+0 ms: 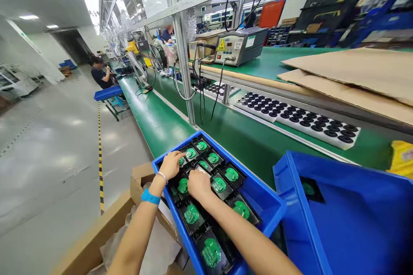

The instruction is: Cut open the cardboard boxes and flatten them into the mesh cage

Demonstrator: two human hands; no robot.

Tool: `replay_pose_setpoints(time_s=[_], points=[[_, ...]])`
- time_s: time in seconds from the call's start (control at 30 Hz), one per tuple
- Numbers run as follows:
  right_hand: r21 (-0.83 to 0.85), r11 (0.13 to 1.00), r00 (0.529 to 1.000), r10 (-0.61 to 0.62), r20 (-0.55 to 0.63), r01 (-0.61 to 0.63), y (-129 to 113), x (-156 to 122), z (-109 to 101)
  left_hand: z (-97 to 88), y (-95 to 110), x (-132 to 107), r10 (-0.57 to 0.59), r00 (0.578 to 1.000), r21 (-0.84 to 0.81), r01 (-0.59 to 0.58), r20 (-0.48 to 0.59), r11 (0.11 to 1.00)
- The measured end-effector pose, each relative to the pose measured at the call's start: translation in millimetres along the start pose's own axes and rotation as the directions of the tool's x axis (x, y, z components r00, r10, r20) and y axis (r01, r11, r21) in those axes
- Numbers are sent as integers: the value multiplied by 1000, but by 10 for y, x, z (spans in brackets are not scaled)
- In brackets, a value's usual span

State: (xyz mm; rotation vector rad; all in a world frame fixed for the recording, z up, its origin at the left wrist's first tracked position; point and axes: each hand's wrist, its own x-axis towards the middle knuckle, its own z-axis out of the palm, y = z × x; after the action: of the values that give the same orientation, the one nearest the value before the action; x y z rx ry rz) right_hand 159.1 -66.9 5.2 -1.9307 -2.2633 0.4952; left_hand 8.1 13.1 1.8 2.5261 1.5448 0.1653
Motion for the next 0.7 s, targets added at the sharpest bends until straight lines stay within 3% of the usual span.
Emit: replay_pose_setpoints(time_s=[0.13, 0.23, 0.3, 0.4, 0.5, 0.6, 0.7], points=[[-21, 999, 999, -29, 27, 29, 22, -120, -82, -39, -8, 307, 97, 986, 162, -119, 136, 980], [-6, 999, 999, -41, -17, 41, 145, -456, -378, -90, -48, 482, 150, 961, 243, -207, 232, 948], [33, 999, 997, -3, -82, 6, 381, -753, -663, -123, -90, 543, 212, 942, 252, -278, 259, 927], [94, 978, 959, 203, -195, -188, 1079, -1219, -1072, -143, -225, 573, 351, 905, 259, -409, 242, 875], [86, 853, 820, 520, -238, -515, 2135, -1649, -1266, -172, -452, 560, 472, 865, 257, -502, 170, 826], [38, 645, 628, 755, -190, -764, 3194, -1906, -1194, -300, -605, 500, 576, 816, 283, -562, 37, 777], [45, 506, 499, 859, -113, -861, 3859, -1892, -1006, -526, -421, 433, 645, 762, 313, -598, -65, 738]])
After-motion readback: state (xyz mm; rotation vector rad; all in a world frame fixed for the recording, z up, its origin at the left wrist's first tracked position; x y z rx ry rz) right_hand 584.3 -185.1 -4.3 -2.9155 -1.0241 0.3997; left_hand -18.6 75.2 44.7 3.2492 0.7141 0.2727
